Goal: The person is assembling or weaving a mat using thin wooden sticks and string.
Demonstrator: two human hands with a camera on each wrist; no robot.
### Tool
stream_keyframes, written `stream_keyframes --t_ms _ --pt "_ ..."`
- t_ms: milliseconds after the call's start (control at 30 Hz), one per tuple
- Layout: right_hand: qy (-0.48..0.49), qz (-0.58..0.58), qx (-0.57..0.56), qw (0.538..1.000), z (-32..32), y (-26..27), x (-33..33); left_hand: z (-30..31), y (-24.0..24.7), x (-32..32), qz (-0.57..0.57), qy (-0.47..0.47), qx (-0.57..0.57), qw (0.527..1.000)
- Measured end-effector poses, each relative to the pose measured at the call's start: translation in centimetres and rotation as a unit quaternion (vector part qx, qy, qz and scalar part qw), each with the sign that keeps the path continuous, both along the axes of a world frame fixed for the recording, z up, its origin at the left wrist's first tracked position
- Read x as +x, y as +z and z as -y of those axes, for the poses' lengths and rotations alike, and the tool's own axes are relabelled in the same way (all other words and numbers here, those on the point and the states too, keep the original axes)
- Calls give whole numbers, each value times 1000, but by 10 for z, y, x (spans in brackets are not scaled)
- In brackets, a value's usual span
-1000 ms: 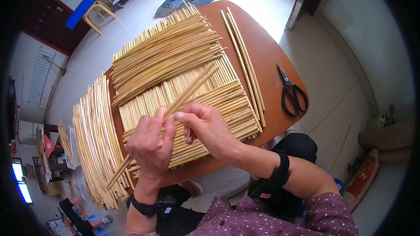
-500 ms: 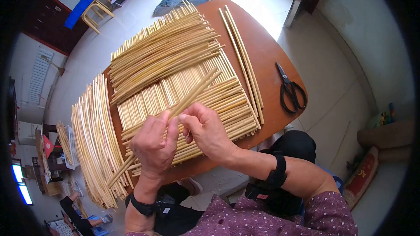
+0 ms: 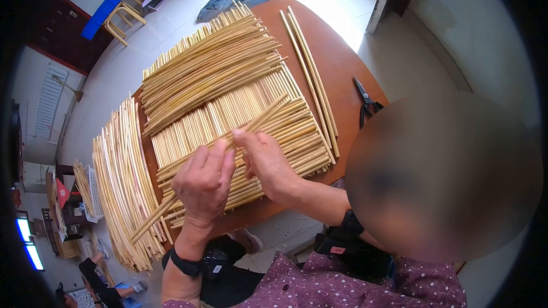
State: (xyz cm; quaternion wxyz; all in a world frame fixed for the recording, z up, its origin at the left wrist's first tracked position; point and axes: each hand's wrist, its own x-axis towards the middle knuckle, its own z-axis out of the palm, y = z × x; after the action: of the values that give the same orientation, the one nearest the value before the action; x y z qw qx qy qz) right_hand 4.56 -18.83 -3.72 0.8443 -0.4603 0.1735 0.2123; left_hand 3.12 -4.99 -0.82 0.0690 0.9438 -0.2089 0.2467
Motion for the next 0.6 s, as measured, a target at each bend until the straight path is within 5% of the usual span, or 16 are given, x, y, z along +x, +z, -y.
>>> stream_keyframes --t_ms 367,500,533,567,600 --pt "-15 60 76 995 4 -2 7 -6 -10 2 -7 -5 -43 999" --pt "89 129 -124 980 19 16 8 -30 -1 7 -12 72 -24 997" --pt "42 311 -314 896 22 14 2 -35 1 8 -10 76 -26 997" --pt "-8 472 -477 741 22 14 -1 -41 4 11 18 63 -30 997" --pt "-53 540 -475 693 19 18 0 -45 6 13 46 50 -34 997"
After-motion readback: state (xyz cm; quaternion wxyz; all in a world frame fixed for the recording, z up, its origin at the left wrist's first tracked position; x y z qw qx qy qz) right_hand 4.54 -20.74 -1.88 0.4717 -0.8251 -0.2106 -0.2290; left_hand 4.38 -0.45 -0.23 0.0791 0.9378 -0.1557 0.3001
